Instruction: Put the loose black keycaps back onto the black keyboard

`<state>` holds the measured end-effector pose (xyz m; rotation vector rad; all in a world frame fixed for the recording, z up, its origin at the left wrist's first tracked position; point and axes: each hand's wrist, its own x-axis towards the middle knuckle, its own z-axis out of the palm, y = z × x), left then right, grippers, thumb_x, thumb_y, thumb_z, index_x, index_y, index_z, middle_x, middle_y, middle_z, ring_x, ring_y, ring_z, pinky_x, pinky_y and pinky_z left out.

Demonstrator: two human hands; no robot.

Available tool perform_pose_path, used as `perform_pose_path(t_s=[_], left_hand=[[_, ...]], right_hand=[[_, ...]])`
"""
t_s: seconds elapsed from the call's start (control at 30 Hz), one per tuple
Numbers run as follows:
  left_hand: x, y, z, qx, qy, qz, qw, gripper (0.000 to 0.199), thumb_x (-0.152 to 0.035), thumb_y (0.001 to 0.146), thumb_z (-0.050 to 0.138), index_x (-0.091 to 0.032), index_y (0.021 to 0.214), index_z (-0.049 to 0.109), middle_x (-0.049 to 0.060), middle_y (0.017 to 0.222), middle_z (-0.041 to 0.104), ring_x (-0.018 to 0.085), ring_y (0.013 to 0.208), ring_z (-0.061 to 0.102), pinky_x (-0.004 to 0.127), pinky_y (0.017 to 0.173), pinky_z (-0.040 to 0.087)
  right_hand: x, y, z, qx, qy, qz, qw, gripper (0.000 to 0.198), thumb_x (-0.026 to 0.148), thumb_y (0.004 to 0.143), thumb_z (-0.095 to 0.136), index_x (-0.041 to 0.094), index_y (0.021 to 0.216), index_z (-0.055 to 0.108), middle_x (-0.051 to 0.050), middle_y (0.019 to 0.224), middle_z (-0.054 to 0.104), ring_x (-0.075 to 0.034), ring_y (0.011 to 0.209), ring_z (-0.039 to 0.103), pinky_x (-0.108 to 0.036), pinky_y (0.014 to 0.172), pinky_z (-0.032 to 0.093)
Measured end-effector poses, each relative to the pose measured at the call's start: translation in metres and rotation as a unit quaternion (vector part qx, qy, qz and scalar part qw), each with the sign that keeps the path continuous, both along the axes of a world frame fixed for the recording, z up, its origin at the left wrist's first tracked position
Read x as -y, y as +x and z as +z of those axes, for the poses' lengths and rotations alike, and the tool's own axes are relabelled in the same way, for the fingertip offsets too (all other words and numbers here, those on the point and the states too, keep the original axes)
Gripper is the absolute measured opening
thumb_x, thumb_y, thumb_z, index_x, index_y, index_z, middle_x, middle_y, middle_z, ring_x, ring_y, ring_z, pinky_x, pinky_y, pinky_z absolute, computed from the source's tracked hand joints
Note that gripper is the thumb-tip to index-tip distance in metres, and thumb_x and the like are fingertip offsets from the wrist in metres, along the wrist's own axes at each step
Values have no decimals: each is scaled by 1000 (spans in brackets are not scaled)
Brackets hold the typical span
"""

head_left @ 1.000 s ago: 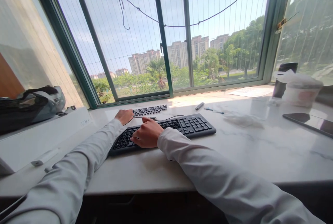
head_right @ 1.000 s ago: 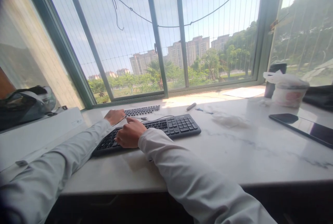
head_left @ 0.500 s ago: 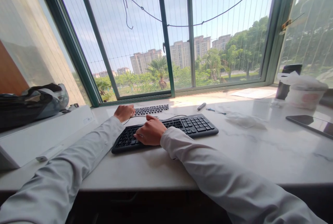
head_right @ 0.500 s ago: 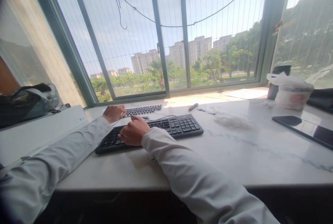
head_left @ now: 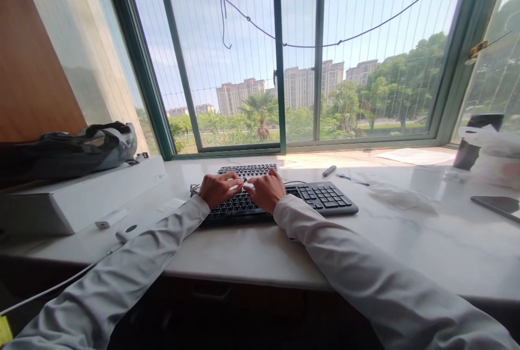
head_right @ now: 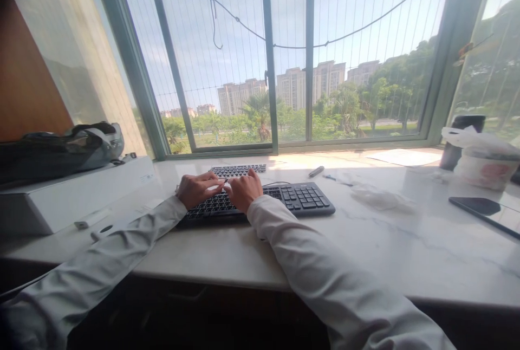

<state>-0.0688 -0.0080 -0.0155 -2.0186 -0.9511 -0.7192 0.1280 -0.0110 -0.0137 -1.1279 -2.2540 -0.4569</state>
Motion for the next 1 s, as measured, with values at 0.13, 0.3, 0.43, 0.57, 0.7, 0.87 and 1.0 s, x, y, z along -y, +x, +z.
perform_pose_path(t_s=[0.13, 0.3, 0.43, 0.57, 0.7, 0.87, 1.0], left_hand=[[0, 1, -2, 34, -11, -27, 999, 19, -39, 86, 57, -30, 86, 74, -3, 85, 70, 8, 63, 61, 21, 49, 31], [-1, 1, -5, 90, -79, -60, 991, 21, -40, 85, 57, -30, 93, 74, -1, 90, 71, 9, 73, 65, 20, 56, 42], [-4, -1, -6, 121, -114, -102, 981, 25, -41, 85, 57, -26, 99, 72, 0, 95, 72, 12, 86, 66, 22, 77, 50], [-3, -1, -4, 130, -111, -125, 977, 29, -42, 82, 61, -23, 102, 71, 1, 94, 73, 11, 71, 67, 22, 75, 52], [1, 1, -2, 150, -100, -118, 977, 26, -39, 80, 63, -24, 99, 73, 0, 87, 74, 5, 46, 54, 19, 59, 49], [3, 3, 1, 159, -108, -112, 975, 26, -36, 79, 64, -23, 99, 73, -1, 75, 73, 5, 44, 50, 18, 57, 46], [3, 1, 4, 145, -150, -110, 972, 26, -35, 77, 65, -24, 99, 74, -3, 56, 66, 6, 44, 48, 19, 54, 42]], right_hand=[[-4, 3, -1, -21, -2, -5, 1000, 36, 44, 93, 41, 25, 108, 68, -7, 81, 73, -18, 74, 63, -35, 87, 26], [-7, 5, -3, -34, -6, 15, 999, 35, 41, 94, 41, 26, 102, 71, -6, 74, 72, -16, 68, 61, -35, 86, 28], [-10, 3, -6, -83, -31, 39, 995, 33, 42, 92, 45, 27, 104, 71, -2, 66, 69, -14, 64, 58, -34, 87, 30], [-13, -1, -10, -189, -91, 88, 974, 31, 39, 88, 50, 24, 102, 73, 3, 56, 61, -10, 54, 49, -27, 70, 35], [-15, -2, -11, -268, -161, 124, 942, 36, 44, 83, 52, 21, 99, 74, 3, 51, 54, -9, 49, 41, -23, 51, 29], [-14, -1, -10, -287, -168, 126, 935, 37, 44, 81, 53, 19, 98, 75, 4, 49, 51, -8, 48, 38, -22, 48, 26], [-14, -2, -12, -259, -156, 119, 946, 35, 40, 82, 52, 19, 97, 75, 3, 51, 52, -8, 48, 40, -21, 49, 29]])
